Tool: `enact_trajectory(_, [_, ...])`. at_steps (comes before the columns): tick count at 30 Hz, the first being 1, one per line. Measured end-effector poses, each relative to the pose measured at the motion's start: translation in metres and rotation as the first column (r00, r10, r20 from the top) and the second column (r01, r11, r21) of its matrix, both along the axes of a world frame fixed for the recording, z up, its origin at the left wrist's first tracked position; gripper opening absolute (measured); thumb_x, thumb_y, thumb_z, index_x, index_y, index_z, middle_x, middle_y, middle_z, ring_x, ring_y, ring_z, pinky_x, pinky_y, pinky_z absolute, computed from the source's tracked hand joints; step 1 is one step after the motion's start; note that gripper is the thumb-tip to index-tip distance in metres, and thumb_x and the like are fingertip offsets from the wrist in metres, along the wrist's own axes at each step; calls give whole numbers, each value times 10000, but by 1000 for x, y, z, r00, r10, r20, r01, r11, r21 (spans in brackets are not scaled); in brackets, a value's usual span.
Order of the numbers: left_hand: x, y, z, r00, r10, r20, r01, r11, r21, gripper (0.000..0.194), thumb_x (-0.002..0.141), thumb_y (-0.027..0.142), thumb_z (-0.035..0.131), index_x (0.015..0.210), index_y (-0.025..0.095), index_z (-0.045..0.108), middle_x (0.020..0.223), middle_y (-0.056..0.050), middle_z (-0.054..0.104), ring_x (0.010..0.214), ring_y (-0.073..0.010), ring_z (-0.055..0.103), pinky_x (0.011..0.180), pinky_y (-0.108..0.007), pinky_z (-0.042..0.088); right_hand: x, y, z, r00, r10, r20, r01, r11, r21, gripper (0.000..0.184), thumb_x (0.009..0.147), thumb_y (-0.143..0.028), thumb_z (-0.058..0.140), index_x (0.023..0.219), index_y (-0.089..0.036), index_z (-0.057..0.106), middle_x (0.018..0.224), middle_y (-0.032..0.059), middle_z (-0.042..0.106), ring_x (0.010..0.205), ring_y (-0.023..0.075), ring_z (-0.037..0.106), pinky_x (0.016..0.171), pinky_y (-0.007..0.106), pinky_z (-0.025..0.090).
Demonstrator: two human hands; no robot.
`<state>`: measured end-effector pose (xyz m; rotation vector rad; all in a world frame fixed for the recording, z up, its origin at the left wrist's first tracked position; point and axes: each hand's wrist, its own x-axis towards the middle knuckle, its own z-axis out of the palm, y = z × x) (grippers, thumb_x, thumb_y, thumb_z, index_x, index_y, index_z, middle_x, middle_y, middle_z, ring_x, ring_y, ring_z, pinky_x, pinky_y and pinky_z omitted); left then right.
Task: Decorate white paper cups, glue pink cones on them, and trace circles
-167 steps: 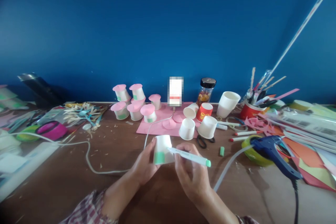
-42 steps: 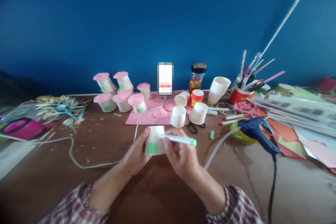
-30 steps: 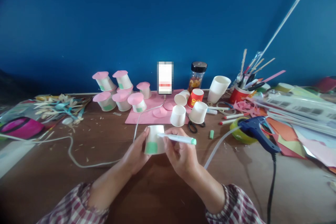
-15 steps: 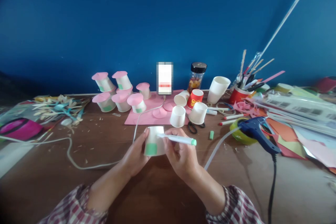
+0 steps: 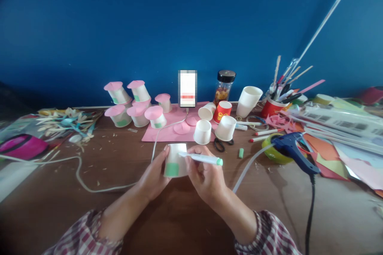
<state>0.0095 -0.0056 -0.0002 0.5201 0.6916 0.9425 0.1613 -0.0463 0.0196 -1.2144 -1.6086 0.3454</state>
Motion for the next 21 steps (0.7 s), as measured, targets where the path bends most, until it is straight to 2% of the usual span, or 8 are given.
enact_trajectory(15, [0, 0, 4, 998, 33, 60, -32, 999, -20, 210, 865, 375, 598, 921, 192, 684, 814, -10, 683, 773, -133, 615, 853, -259, 476, 0, -2, 3, 1000, 26, 15, -25, 999, -24, 16, 872, -194, 538, 882, -203, 546, 769, -9, 577, 626, 107, 562, 568, 210, 449])
enact_trajectory(21, [1, 0, 4, 998, 44, 39, -43, 999, -27, 264, 846, 406, 618, 968, 182, 686, 880, -25, 689, 815, -145, 617, 855, -267, 475, 0, -2, 2, 1000, 19, 13, -19, 1000, -4, 21, 867, -189, 544, 880, -204, 552, 778, -5, 584, 655, 121, 574, 598, 223, 462])
